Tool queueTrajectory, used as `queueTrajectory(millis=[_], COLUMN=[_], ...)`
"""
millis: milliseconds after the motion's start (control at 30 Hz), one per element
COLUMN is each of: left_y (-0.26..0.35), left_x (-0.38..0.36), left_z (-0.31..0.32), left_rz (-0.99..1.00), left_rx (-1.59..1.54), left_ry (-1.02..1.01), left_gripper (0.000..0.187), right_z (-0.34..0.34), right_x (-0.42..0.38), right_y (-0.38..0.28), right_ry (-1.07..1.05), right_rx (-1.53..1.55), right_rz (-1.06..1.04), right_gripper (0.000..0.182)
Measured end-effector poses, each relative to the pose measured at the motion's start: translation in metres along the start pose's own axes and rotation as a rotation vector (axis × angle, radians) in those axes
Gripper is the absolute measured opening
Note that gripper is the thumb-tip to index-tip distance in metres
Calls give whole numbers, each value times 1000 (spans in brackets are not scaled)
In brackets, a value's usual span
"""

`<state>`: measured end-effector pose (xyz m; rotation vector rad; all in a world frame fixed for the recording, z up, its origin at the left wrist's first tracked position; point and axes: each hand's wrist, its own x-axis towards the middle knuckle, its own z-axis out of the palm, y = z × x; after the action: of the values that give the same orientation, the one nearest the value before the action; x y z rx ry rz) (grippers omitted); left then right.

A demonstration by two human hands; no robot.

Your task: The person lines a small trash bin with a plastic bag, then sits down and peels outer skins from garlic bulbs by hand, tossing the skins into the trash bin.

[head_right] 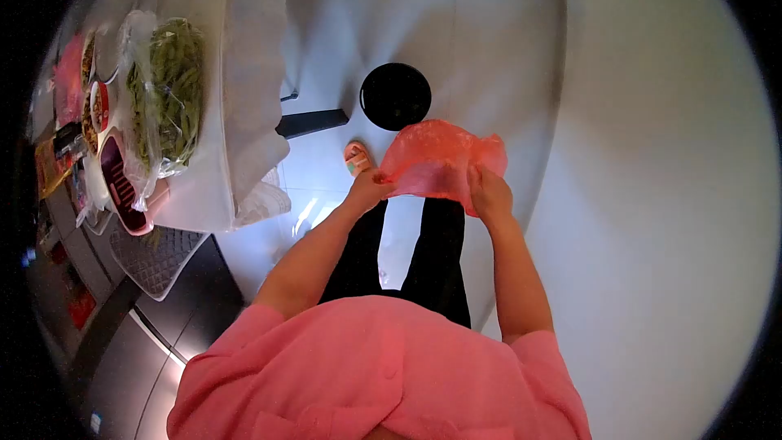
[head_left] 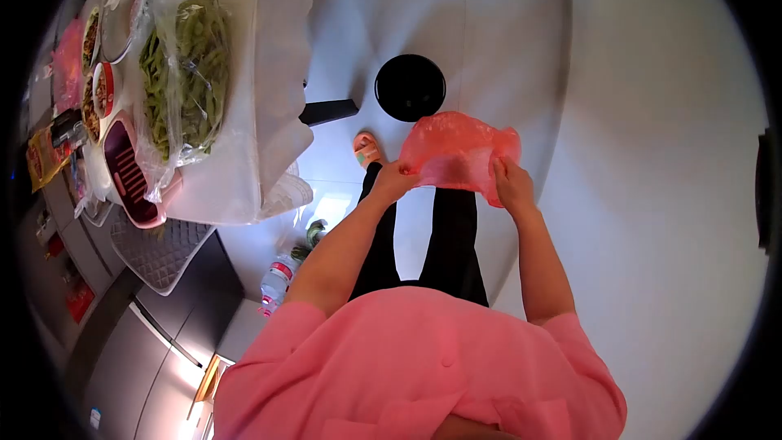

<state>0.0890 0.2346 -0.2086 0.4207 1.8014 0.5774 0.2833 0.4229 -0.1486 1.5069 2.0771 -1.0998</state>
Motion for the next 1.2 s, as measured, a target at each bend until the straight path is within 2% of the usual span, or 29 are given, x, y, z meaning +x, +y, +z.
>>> queueTrajectory(millis=[67, 100, 167, 200, 267, 300, 367, 400, 433, 500, 567, 633, 667, 700, 733, 767, 833, 867, 900, 933, 967, 1033, 1067, 1100, 1167, 1200], left_y=[-22, -26, -32, -32, -28, -38, -68, -64, -60, -54, -62, -66, -69, -73, -78, -83, -93, -98, -98, -96, -95, -94, -83, -76, -92, -93], left_x=[14, 18, 25, 27, 26, 32, 46, 46, 44, 45, 54, 58, 60, 63, 66, 68, 73, 74, 75, 76, 77, 77, 71, 67, 67, 63], left_z=[-5, -11, -22, -29, -41, -43, -43, -51, -56, -62, -62, -59, -59, -58, -56, -56, -56, -55, -55, -53, -51, -47, -49, -50, -43, -40], left_rz=[-51, -51, -215, -211, -193, -188, 68, -10, -7, 4, 8, -110, -113, -200, -286, -291, -359, -323, -325, -296, -266, -227, -212, -196, -160, -163], left_rx=[173, 173, 51, 54, -231, -231, -255, -194, -191, -398, -404, -519, -515, -540, -564, -561, -448, -441, -439, -482, -524, -493, -498, -505, -512, -547], left_ry=[-101, -103, -85, -85, 167, 171, 368, 359, 352, 290, 298, 321, 319, 309, 298, 294, 257, 250, 249, 247, 245, 270, 287, 306, 331, 396], left_gripper=[41, 41, 44, 44, 44, 44, 44, 43, 43, 43, 45, 45, 45, 46, 48, 48, 52, 56, 56, 56, 56, 57, 56, 56, 56, 52], right_z=[2, 1, 1, 2, 5, 8, 15, 17, 26, 36, 44, 52, 61, 70, 78, 86, 84, 83, 60, 47, 50, 62, 92, 126, 180, 190], right_x=[-12, -18, -31, -37, -50, -53, -57, -57, -54, -47, -31, -12, 0, 13, 25, 39, 60, 63, 61, 61, 54, 27, 27, 42, 92, 120], right_y=[-24, -36, -60, -72, -97, -107, -123, -129, -129, -140, -152, -153, -150, -145, -137, -124, -114, -109, -123, -132, -134, -136, -122, -104, -77, -78], right_ry=[35, 72, 56, 40, 64, 83, 43, 2, -4, 13, -26, -77, -109, -140, -130, -132, -48, -50, 280, 612, 613, 98, -176, -175, 17, 144], right_rx=[74, 144, 160, 176, 218, 258, 249, 239, 222, 237, 269, 305, 236, 166, 163, 165, 106, 107, 25, -60, -58, 200, 245, 249, 51, 261], right_rz=[35, 63, 47, 27, -48, -124, -184, -238, -298, -386, -383, -379, -326, -271, -253, -247, -186, -182, -324, -462, -458, -894, -735, -733, -296, -328], right_gripper=[35, 34, 32, 30, 28, 26, 27, 28, 29, 28, 25, 22, 23, 27, 32, 32, 24, 24, 21, 26, 26, 32, 32, 32, 36, 37])
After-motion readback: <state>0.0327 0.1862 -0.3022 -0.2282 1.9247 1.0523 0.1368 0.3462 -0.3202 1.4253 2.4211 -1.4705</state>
